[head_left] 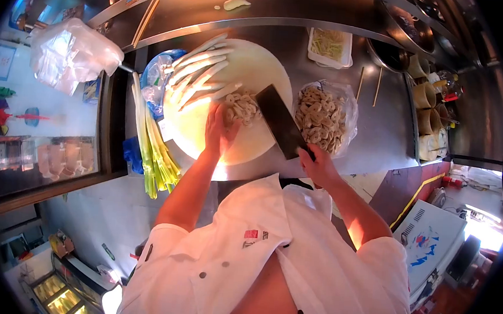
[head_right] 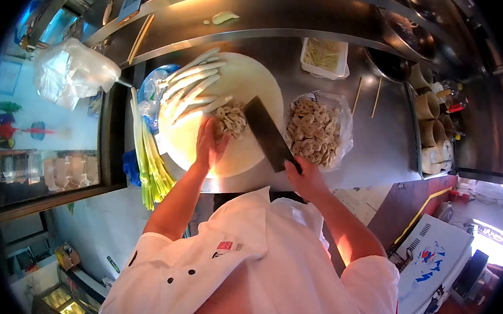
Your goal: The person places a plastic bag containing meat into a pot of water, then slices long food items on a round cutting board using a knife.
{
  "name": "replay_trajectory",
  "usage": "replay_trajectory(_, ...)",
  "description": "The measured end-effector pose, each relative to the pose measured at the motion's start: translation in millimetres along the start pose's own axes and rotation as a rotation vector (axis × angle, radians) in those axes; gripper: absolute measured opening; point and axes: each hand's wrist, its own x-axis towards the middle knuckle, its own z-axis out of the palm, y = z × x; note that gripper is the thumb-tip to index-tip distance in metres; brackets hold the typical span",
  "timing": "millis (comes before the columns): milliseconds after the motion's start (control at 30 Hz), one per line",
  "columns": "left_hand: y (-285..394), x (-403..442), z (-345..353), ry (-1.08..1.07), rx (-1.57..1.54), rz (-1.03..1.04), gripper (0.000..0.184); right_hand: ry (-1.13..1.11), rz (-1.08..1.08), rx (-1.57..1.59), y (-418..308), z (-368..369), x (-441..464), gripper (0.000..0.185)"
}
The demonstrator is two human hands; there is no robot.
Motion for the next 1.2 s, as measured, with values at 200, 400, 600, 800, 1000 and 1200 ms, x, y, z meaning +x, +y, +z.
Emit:
replay_trajectory(200,26.1,41.8,19.3,-0.096,0.073,-0.057,0.081,0.079,0.01,0.396,29.6,16.5,14.8,0.023)
replay_trajectory(400,32.8,65.6,18.9,-0.242,0.127,-0.035,0.086,0.139,0.053,0.541,65.3,25.7,15.5,0.032)
replay_trajectory(600,34.5,80.0,14.1,-0.449,0.221,0.132,0.092,0.125,0.096,0.589,79.3,45.8,34.9,0.025)
replay_trajectory(800,37.9,61.9,-6.4,-0.642,0.236,0.156,0.103,0.13,0.102,0.642,68.2,65.7,60.4,0.025)
replay_trajectory(1000,34.6,44.4,-11.7,-0.531,0.238,0.289,0.11,0.139,0.104,0.371,39.8,99.4,86.4,0.029)
replay_trajectory(1200,39.4,28.8,8.0,-0.191,0.21,0.162,0.092,0.122,0.038,0.28,-11.5,149.1,82.6,0.033)
